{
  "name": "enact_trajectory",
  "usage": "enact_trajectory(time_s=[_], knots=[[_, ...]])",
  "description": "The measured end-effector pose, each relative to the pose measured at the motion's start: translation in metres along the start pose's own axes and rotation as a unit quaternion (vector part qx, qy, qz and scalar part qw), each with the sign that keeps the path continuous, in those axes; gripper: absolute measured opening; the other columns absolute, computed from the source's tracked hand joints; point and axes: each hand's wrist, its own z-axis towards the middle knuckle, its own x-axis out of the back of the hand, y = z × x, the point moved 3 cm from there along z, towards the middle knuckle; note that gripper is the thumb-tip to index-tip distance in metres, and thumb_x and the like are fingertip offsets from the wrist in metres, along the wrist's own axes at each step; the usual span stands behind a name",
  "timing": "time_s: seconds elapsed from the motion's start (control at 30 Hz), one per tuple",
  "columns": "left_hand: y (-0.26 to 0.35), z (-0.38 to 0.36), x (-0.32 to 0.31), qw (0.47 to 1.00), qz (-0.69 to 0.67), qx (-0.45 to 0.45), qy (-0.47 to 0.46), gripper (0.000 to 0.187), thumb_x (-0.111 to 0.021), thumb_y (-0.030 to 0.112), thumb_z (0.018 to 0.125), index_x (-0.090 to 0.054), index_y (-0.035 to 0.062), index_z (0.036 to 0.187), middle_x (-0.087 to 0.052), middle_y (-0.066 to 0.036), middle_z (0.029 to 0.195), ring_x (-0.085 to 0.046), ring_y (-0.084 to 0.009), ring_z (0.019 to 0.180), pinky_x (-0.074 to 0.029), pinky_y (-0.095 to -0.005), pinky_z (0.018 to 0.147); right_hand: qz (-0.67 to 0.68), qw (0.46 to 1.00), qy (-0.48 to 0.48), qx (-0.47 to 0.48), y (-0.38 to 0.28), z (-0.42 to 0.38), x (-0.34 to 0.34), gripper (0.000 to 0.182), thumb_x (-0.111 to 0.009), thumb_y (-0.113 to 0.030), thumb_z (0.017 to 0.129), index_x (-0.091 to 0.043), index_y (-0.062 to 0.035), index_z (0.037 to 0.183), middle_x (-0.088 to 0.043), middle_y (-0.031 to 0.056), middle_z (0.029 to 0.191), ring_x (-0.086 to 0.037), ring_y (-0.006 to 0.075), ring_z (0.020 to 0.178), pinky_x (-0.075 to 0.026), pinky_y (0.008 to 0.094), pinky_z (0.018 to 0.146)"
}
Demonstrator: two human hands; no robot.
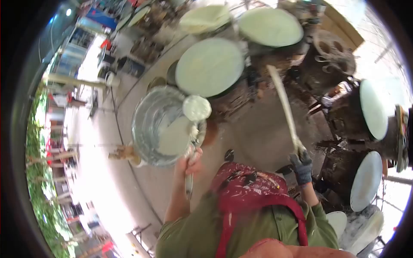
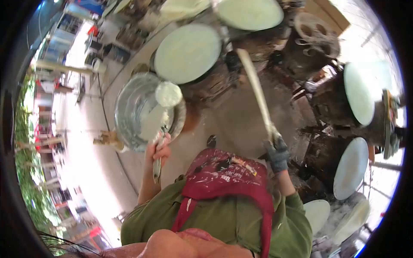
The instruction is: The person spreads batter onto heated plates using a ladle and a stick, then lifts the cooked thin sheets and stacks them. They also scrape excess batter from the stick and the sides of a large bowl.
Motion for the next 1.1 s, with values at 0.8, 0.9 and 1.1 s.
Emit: enact_trajectory(time_s=[0.8,0.9,1.1], knots=[[0.042,0.105,0.433,0.975,0.167,0.146,-0.016,0.025,-0.044,0.023,0.089,-0.054,-0.0004,0.091,-0.048,-0.004,0.058,-0.043,-0.0142,0.048,-0.036,-0.0290,0.046,0.160,0.713,-0.224,-0.645,-0.069,-0.078,-0.491,0.014,-0.053,-0.026,0.088,-0.053,-0.0124,0.089,-0.057,0.0061,0.068,-0.050,0.0187,0.049,-0.041,0.0328,0.040],[0.017,0.055,0.382,0.988,-0.080,0.132,0.002,0.027,-0.042,0.026,0.092,-0.052,0.0008,0.094,-0.037,0.004,0.051,-0.030,-0.0064,0.039,-0.028,-0.0231,0.041,0.147,0.716,-0.280,-0.622,-0.082,-0.100,-0.459,0.013,-0.052,-0.025,0.088,-0.053,-0.0125,0.091,-0.058,0.0067,0.071,-0.053,0.0191,0.053,-0.044,0.0339,0.044],[-0.026,0.014,0.284,0.915,-0.390,-0.034,-0.102,0.026,-0.038,0.025,0.096,-0.049,0.0014,0.098,-0.028,0.010,0.050,-0.025,-0.0021,0.039,-0.022,-0.0182,0.040,0.136,0.763,-0.418,-0.473,-0.103,-0.136,-0.363,0.012,-0.053,-0.022,0.087,-0.053,-0.0116,0.093,-0.058,0.0041,0.075,-0.052,0.0146,0.059,-0.045,0.0294,0.051]])
